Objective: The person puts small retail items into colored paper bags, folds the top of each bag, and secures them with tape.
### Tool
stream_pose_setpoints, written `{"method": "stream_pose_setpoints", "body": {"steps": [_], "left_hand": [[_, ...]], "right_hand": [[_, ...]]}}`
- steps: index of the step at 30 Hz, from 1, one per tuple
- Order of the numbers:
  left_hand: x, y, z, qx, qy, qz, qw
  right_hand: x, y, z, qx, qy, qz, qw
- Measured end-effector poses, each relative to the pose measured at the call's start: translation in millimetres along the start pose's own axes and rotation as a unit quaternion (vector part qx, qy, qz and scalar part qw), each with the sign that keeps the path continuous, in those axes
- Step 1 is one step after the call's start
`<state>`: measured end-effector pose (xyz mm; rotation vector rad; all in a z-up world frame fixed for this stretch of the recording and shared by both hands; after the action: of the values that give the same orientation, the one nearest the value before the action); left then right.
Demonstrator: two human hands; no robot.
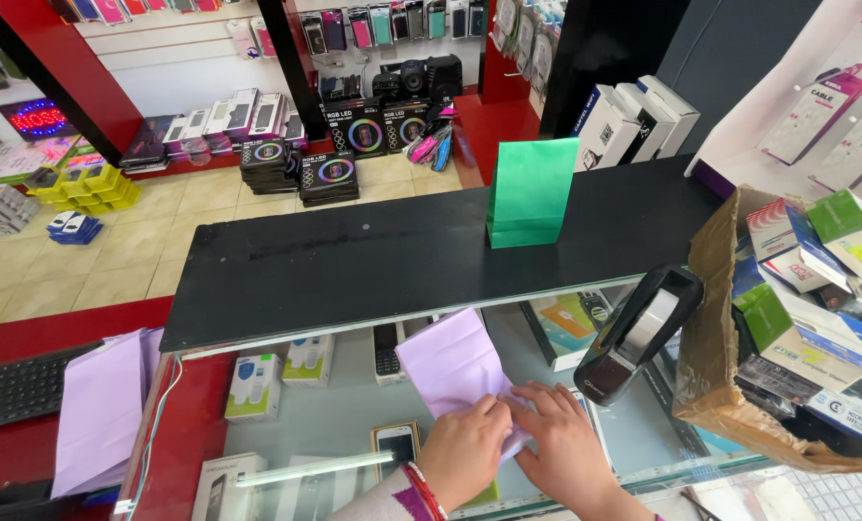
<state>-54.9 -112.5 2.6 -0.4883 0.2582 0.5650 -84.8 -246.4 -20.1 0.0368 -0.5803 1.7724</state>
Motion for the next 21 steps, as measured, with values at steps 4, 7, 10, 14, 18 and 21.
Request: {"method": "stream_pose_setpoints", "body": {"steps": [4, 7, 10, 14, 18, 21], "left_hand": [[1.3, 1.2, -9.3, 0.044, -0.011, 0.015, 0.999], [-0.5, 2.3, -12.1, 0.059, 0.006, 0.020, 0.998], [-2.4, -1.6, 1.0, 0.062, 0.049, 0.040, 0.996], [7.8, -7.0, 41.5, -0.024, 0.159, 0.077, 0.984], [46.1, -4.6, 88.1, -0.144, 0.227, 0.128, 0.955], [89.6, 8.6, 110.8, -0.227, 0.272, 0.223, 0.908]], "right_hand": [[1.6, -1.2, 2.1, -0.001, 0.003, 0.002, 1.000], [2.7, -1.5, 3.9, -0.003, -0.006, 0.001, 1.000], [1.2, -0.7, 1.6, -0.005, -0.003, -0.002, 1.000], [1.8, 2.6, 4.3, -0.002, 0.018, -0.009, 1.000], [17.1, 2.4, 26.9, -0.033, 0.026, 0.012, 0.999], [27.4, 0.0, 36.4, -0.022, 0.010, 0.041, 0.999]]}}
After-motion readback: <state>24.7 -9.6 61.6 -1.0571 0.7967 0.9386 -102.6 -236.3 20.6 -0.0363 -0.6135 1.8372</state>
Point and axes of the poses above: each hand's wrist, its own y-axis away from the middle knuckle, its own z-axis out of the back of the hand, x = y × z, the point moved 6 cm from there along -y, towards the middle knuckle, and after that the axes turned 2 degrees about x, right-handed, at the moved point
